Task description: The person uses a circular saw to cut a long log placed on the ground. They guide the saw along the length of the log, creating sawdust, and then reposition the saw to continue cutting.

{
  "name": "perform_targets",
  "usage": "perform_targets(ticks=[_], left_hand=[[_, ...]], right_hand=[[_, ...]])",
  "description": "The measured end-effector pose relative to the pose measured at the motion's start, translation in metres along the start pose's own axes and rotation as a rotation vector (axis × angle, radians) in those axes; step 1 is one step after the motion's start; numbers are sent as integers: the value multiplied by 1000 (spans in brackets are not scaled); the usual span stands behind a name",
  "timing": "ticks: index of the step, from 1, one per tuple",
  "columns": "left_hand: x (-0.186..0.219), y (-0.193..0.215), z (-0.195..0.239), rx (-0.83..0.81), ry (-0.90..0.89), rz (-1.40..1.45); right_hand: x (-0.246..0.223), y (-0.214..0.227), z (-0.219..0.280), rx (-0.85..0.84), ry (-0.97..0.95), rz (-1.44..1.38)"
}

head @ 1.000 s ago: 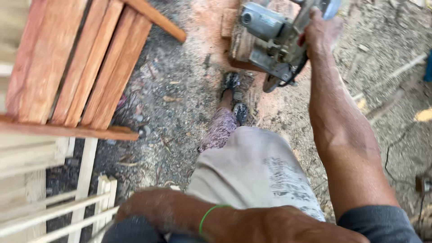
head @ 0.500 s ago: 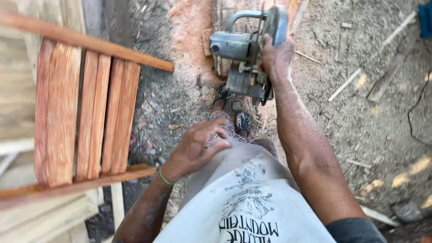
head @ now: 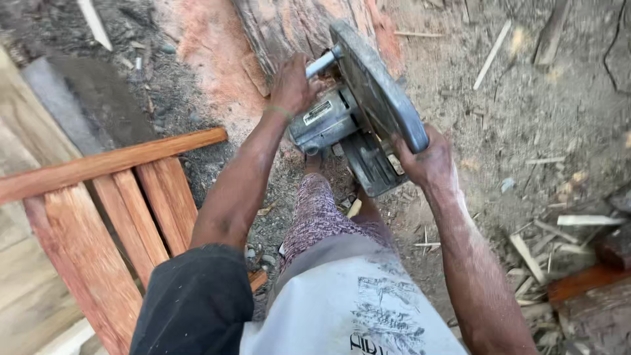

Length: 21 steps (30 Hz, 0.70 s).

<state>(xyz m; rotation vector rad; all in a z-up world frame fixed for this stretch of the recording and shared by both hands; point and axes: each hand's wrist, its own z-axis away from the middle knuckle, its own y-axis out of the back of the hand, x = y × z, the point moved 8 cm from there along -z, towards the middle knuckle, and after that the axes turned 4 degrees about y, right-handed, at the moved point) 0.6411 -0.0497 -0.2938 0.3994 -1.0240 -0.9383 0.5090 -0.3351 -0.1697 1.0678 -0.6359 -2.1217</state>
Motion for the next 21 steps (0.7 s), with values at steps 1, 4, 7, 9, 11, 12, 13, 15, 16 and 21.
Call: perform_targets(ticks=[1, 4, 7, 9, 11, 12, 13, 15, 16, 21], left_hand=[[-1, -26, -18, -83, 25, -41], [-26, -69, -46, -245, 189, 95], [-31, -104, -53, -402, 283, 51], [-31, -118, -45, -465, 304, -63], [-40, -120, -25, -468, 321, -169], [-39, -123, -16, -441, 300, -167], [-40, -129, -3, -414, 279, -165], [-20, -127, -2, -188, -31, -166], [-34, -138, 20, -198, 58, -153], [-57, -168, 56, -161, 124, -230]], right_hand=[[16, -5, 6, -24, -46, -1], [37, -23, 21, 68, 32, -79], [77, -53, 43, 101, -42, -214], [98, -78, 60, 101, 11, -205], [121, -113, 87, 107, 14, -277], [133, -127, 97, 150, 5, -339], [145, -137, 112, 194, -2, -401], [159, -149, 112, 284, 170, -279], [167, -158, 139, 262, 211, -236], [226, -203, 134, 96, 30, -546]])
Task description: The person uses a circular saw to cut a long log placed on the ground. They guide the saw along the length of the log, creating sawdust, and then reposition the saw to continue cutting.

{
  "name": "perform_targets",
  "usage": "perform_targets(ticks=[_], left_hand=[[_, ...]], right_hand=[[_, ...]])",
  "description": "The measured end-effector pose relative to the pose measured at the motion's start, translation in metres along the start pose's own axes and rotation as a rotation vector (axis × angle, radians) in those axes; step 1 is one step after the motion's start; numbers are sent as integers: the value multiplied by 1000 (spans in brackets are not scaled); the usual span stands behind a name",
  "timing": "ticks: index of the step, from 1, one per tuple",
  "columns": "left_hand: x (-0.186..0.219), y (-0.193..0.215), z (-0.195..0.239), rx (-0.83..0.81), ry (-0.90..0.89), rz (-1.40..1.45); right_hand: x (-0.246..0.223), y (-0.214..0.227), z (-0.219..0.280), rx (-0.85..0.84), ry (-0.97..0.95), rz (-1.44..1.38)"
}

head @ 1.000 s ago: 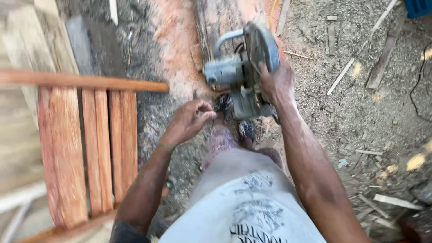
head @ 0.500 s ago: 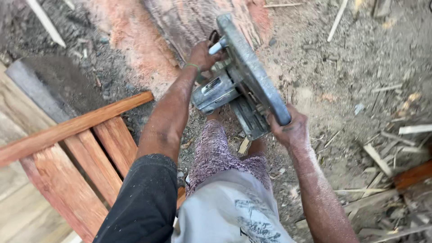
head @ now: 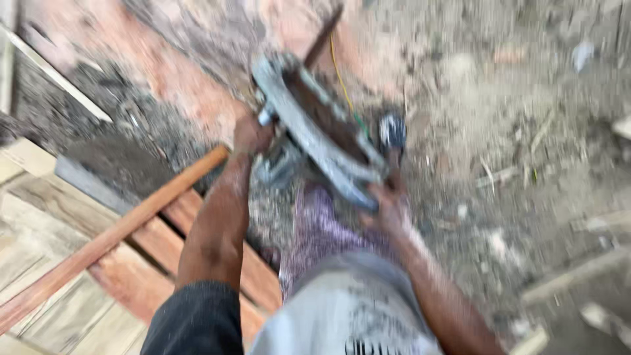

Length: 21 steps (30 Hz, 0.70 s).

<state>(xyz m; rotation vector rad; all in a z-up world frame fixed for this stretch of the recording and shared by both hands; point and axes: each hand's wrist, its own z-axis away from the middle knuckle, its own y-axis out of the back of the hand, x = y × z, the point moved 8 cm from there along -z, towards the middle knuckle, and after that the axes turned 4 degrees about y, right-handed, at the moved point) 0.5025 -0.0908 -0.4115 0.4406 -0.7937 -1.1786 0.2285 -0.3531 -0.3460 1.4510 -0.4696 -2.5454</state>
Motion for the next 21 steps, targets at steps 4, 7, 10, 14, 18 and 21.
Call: perform_targets(ticks=[4, 7, 10, 14, 18, 21], left_hand=[[-23, -29, 56, -8, 99, -16], [8, -41, 37, -8, 116, -22], [-2, -54, 73, 26, 193, -32], [27, -68, 67, -9, 50, -40], [4, -58, 82, -114, 193, 54], [12, -35, 60, -60, 126, 85]], right_hand=[[24, -5, 61, -59, 114, 43], [40, 10, 61, -17, 242, -16], [74, 13, 78, -34, 129, 70], [77, 29, 72, 97, 253, 120], [103, 5, 73, -39, -9, 75], [101, -12, 61, -30, 122, 145]])
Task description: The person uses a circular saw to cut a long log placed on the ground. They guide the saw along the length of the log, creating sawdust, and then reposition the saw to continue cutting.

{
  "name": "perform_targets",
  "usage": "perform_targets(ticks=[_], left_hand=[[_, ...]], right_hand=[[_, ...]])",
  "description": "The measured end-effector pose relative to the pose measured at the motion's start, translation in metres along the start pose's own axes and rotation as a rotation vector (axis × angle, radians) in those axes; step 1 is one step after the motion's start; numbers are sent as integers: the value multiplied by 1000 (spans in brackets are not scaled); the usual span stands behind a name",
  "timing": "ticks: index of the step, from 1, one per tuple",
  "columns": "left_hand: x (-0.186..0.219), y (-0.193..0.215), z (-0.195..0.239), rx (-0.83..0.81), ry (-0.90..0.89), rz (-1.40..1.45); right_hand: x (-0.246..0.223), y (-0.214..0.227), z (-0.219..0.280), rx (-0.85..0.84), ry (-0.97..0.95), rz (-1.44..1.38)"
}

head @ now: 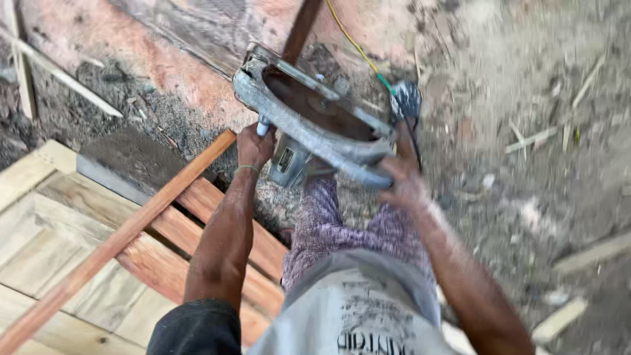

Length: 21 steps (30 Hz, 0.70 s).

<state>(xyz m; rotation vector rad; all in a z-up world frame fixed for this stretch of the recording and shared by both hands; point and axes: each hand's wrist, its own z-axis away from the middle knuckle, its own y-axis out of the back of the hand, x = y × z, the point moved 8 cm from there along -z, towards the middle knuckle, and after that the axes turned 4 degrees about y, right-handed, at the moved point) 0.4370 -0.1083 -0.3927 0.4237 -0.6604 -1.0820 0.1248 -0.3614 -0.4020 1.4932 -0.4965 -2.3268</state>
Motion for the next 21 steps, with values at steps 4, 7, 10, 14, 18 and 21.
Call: perform_targets(ticks=[4, 7, 10, 14, 18, 21], left_hand=[[14, 16, -25, 42, -183, 43], [-17, 18, -9, 66, -87, -19], [-22, 0, -17, 106, -58, -126], [-23, -19, -24, 110, -58, -78], [-28, -20, -25, 56, -9, -69], [-14, -18, -17, 87, -103, -162]], right_hand=[[-1, -26, 4, -143, -34, 9], [-24, -3, 10, -63, -74, -178], [-33, 20, -5, 7, -34, -4], [-27, 34, -19, -38, -79, 19], [-18, 19, -29, -45, -164, -66], [-16, -4, -28, -60, -212, -140]])
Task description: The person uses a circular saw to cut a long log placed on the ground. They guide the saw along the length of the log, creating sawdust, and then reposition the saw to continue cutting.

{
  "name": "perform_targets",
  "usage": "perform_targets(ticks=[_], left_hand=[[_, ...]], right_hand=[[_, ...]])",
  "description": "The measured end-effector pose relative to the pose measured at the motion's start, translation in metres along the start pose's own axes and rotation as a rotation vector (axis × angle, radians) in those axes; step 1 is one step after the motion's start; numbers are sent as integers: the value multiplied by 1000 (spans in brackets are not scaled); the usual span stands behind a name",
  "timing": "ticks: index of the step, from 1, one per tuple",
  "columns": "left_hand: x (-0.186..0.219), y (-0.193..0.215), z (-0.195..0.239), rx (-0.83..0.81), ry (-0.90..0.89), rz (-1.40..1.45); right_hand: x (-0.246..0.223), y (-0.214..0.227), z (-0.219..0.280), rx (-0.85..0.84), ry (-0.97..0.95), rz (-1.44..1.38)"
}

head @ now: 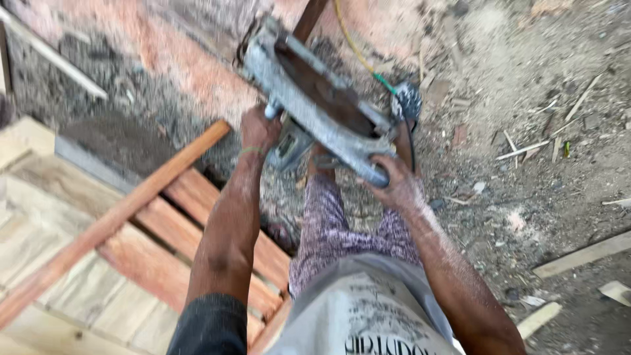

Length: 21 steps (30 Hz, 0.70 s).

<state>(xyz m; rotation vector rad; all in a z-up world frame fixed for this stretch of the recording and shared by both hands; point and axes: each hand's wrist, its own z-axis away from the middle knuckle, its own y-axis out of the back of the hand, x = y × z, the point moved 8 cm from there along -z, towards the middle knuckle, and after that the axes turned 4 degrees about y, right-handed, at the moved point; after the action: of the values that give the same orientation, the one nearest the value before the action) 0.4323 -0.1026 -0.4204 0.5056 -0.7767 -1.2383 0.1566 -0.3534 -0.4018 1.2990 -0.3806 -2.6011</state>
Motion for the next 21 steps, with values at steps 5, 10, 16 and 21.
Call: perform_targets(ticks=[5, 10, 16, 21], left_hand=[[2, 1, 5, 6, 74, 70], [8, -6, -15, -57, 125, 99], [4, -15, -10, 29, 33, 95], [0, -19, 8, 44, 4, 150]], right_hand=[[-22, 7, 7, 129, 226, 83], [-28, 25, -9, 169, 224, 124], [-19, 16, -13, 127, 143, 89], [-3, 20, 8, 114, 116, 106]])
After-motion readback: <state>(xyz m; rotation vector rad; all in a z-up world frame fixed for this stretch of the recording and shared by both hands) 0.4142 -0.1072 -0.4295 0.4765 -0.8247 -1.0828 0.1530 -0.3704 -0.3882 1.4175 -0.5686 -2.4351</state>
